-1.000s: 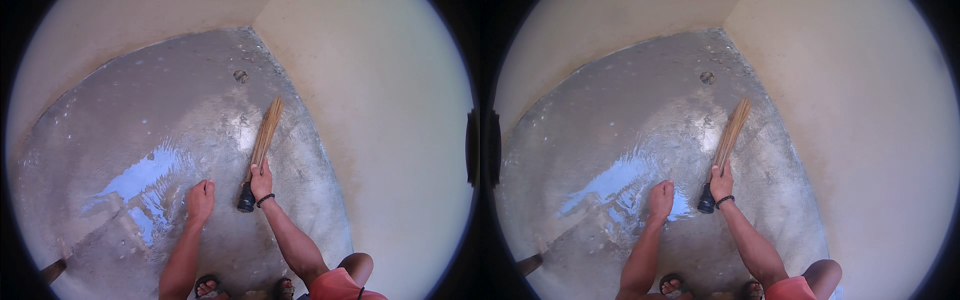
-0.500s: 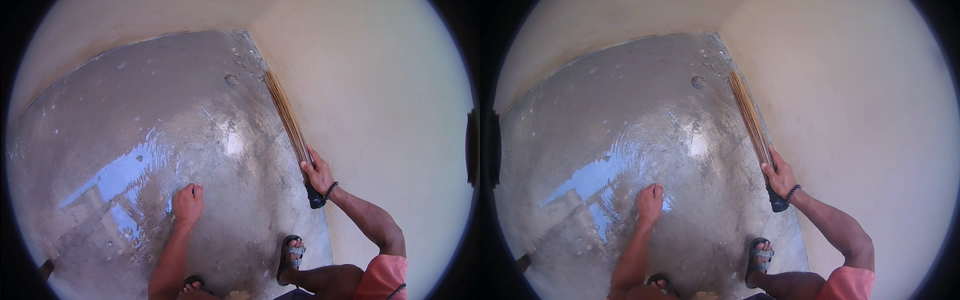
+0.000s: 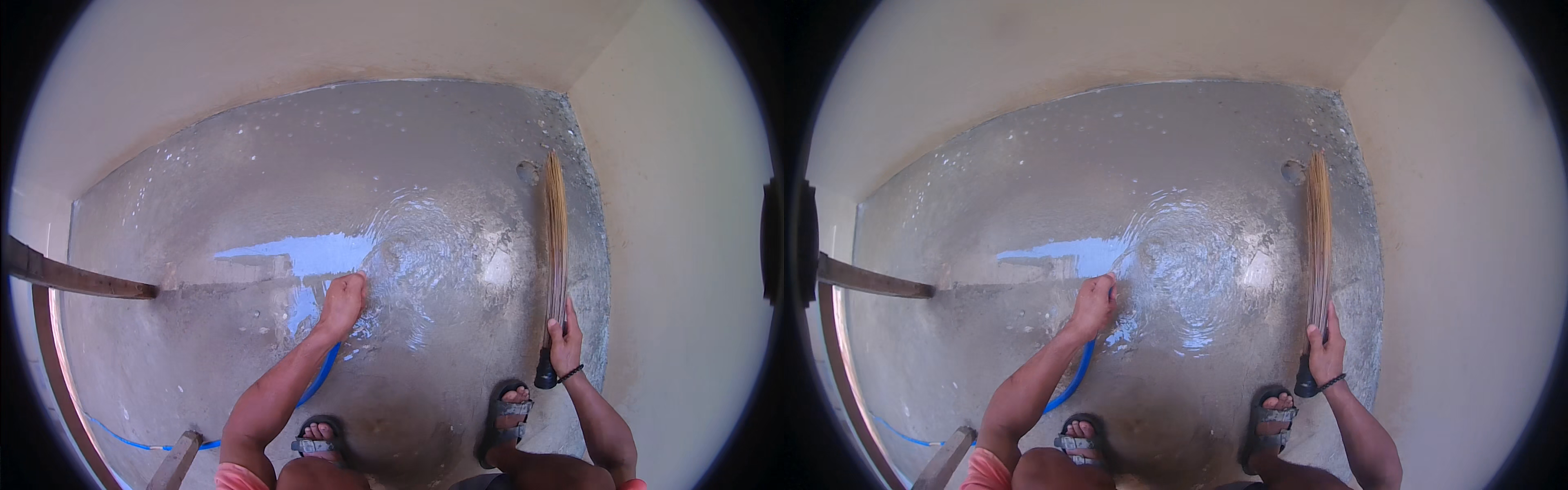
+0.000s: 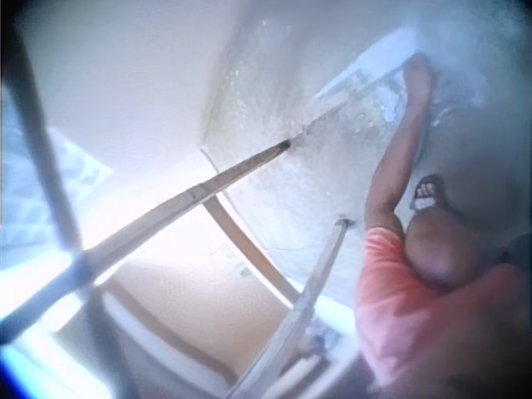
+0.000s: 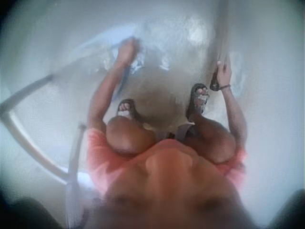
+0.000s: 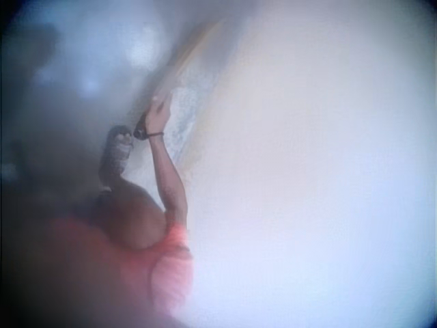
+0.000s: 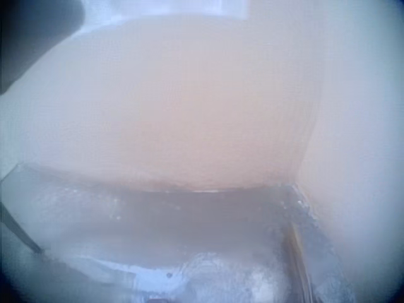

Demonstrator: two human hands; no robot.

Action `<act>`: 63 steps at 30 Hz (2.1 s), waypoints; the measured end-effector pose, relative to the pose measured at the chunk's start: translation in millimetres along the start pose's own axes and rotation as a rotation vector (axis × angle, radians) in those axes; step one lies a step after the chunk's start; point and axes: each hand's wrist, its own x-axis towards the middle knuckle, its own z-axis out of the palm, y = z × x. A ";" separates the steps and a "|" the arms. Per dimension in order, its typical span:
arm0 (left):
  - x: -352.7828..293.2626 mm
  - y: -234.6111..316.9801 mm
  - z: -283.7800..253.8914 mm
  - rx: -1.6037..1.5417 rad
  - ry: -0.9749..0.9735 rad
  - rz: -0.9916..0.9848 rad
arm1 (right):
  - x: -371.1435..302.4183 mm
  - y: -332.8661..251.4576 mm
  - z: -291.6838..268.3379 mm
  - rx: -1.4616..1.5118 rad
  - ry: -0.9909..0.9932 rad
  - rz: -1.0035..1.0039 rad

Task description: The person sprays water from a blue hose onto a concrete floor and scrubs the surface with a traditional broom. They repeatedly wet and sweep the same area, moving water toward a drain. The person briefly looks up to show another person sitting nearby before resuming the cleaning.

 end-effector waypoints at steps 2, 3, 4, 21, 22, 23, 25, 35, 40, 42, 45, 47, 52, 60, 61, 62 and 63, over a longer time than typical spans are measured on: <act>-22.0 30.5 -15.5 -0.101 0.017 -0.162 | -1.1 -35.9 5.3 0.093 -0.169 0.008; -28.7 34.6 -25.1 -0.109 0.022 -0.218 | 1.2 -38.4 10.3 0.093 -0.239 -0.083; -39.0 35.2 -32.2 -0.107 0.032 -0.266 | 7.9 -47.4 12.3 0.105 -0.363 -0.088; -141.3 18.0 -100.1 0.036 0.544 -0.401 | 37.4 -190.6 262.4 -0.178 -1.058 -0.660; -135.4 15.6 -106.1 0.051 0.562 -0.354 | 53.5 -178.4 261.4 -0.081 -0.951 -0.557; -126.1 13.4 -109.9 0.061 0.572 -0.302 | 69.4 -171.0 252.7 -0.082 -0.878 -0.463; -112.7 3.9 -110.1 0.063 0.571 -0.228 | 87.7 -149.9 237.8 -0.058 -0.707 -0.368; -56.6 1.9 -65.9 0.327 0.459 -0.054 | 61.3 -242.3 238.9 0.206 -0.689 -0.416; -46.8 -19.7 -62.5 0.207 0.465 -0.057 | 95.0 -335.7 342.2 0.048 -0.809 -0.676; -43.9 -36.5 -62.0 0.120 0.470 -0.042 | 112.1 -357.8 372.7 -0.016 -0.817 -0.672; -41.4 -37.3 -52.7 0.116 0.476 0.025 | 137.6 -363.5 398.2 -0.042 -0.765 -0.500; -43.6 -42.4 -49.7 0.153 0.490 0.071 | 155.9 -339.2 402.4 0.101 -0.675 -0.278; -58.4 -31.8 -58.4 0.192 0.482 -0.023 | 129.3 -281.2 386.7 0.358 -0.302 -0.064; -49.5 10.1 -45.3 0.385 0.417 0.074 | 119.6 -252.1 327.8 0.217 -0.631 -0.329; -48.0 14.2 -39.8 0.422 0.411 0.106 | 130.2 -238.2 322.2 0.191 -0.660 -0.328; -46.7 18.3 -34.4 0.459 0.406 0.139 | 140.8 -221.0 313.0 0.223 -0.577 -0.260; -44.2 21.5 -28.9 0.492 0.400 0.173 | 150.8 -202.5 300.7 0.251 -0.492 -0.193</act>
